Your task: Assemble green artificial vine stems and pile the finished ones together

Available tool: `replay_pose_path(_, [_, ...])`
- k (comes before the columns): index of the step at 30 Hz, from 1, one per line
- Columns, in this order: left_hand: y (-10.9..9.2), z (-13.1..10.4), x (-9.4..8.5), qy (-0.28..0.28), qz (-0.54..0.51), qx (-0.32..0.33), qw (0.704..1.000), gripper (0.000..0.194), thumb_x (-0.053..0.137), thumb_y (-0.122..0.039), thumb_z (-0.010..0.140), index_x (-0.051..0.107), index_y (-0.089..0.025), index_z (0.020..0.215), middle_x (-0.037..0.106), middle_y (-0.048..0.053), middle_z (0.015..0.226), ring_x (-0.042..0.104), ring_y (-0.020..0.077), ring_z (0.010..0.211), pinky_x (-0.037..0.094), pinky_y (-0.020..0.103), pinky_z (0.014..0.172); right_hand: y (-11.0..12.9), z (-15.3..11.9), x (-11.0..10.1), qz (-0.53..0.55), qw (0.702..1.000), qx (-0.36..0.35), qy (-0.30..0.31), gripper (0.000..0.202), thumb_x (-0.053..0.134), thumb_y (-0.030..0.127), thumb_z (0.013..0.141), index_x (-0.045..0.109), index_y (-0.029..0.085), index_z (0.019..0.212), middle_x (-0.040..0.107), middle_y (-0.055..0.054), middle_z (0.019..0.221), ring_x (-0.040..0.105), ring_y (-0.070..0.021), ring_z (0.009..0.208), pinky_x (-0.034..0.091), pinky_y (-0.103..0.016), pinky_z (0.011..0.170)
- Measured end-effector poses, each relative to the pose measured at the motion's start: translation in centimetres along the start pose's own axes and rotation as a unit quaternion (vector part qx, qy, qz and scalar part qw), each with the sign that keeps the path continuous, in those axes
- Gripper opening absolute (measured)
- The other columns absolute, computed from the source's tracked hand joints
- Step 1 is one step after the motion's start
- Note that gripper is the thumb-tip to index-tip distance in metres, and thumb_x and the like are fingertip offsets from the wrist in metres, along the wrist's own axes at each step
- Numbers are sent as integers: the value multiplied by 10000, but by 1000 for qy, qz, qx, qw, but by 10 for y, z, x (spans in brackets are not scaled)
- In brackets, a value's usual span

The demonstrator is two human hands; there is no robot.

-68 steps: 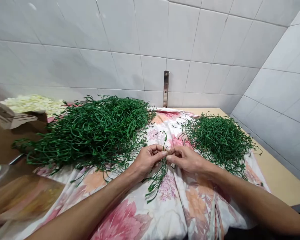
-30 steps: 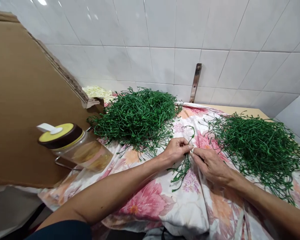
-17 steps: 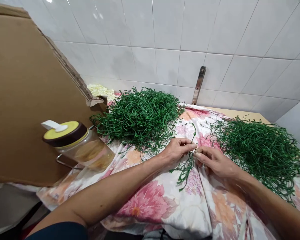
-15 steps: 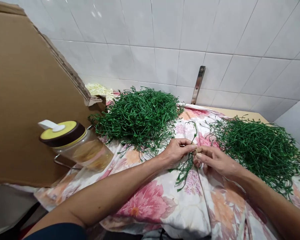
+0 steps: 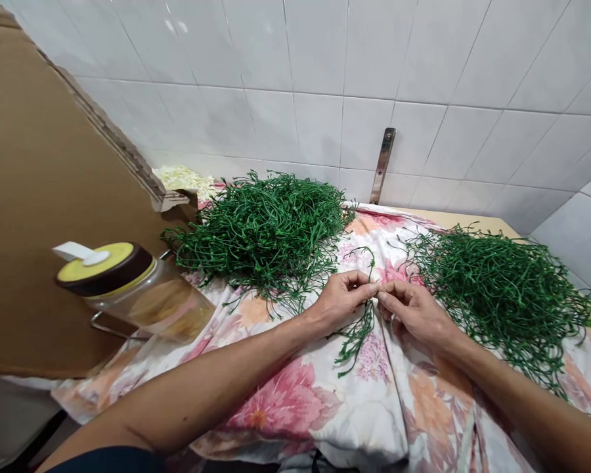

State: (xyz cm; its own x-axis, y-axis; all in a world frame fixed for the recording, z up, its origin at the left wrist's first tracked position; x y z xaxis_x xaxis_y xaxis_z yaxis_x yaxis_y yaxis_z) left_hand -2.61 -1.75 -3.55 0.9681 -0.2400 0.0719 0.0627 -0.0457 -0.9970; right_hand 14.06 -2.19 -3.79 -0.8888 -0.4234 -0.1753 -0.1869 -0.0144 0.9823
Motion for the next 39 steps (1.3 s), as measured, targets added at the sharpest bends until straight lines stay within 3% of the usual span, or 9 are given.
replay_pose_path(4, [-5,0,0,-29,31,46,998,383,772,-484,753,595,-150,691,475,-40,619,393,85,580,318,230,567,0,2,-1,2,999,-13,-31,318,666,468,903,674,161,984,555,20,684,448,-80,482,365,-225,431])
replay_pose_path(11, [-5,2,1,-21,53,92,994,261,739,-374,786,665,-135,712,576,-10,664,481,111,641,390,242,649,2,2,3,133,989,56,12,355,775,487,809,636,164,860,533,35,639,433,-61,466,342,-194,423])
replay_pose_path(20, [-4,1,1,-26,72,104,992,233,711,-345,823,690,-120,767,636,20,723,533,124,681,404,239,657,3,2,5,254,963,90,14,296,830,382,745,649,158,817,555,12,644,481,-83,527,432,-194,459])
replay_pose_path(24, [-3,1,2,-26,75,110,991,219,709,-331,822,663,-127,757,610,4,708,515,112,664,393,229,643,1,2,3,228,970,80,11,275,805,387,755,631,179,803,538,38,601,478,-85,477,456,-219,457])
replay_pose_path(31, [2,-5,2,-21,113,114,987,245,702,-363,844,649,-128,800,582,-4,714,477,104,640,357,231,594,8,1,0,81,996,14,-18,143,702,287,768,609,178,762,598,25,611,543,-95,477,411,-211,456])
replay_pose_path(39, [2,-8,4,-2,141,116,983,294,670,-414,884,603,-142,796,514,-31,710,419,94,637,322,230,581,3,2,0,51,999,-4,-9,99,657,234,758,571,191,782,564,54,531,498,-94,407,397,-217,426])
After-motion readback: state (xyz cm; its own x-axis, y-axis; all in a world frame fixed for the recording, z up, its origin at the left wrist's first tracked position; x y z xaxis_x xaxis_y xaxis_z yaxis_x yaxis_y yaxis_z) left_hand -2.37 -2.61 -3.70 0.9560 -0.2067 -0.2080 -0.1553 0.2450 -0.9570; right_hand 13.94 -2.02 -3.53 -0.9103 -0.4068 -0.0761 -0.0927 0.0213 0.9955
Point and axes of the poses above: each hand's wrist, its own z-axis towards the middle knuckle, its own x-axis out of the palm, y = z × x, the point moved 3 cm from there along z, towards the middle knuckle
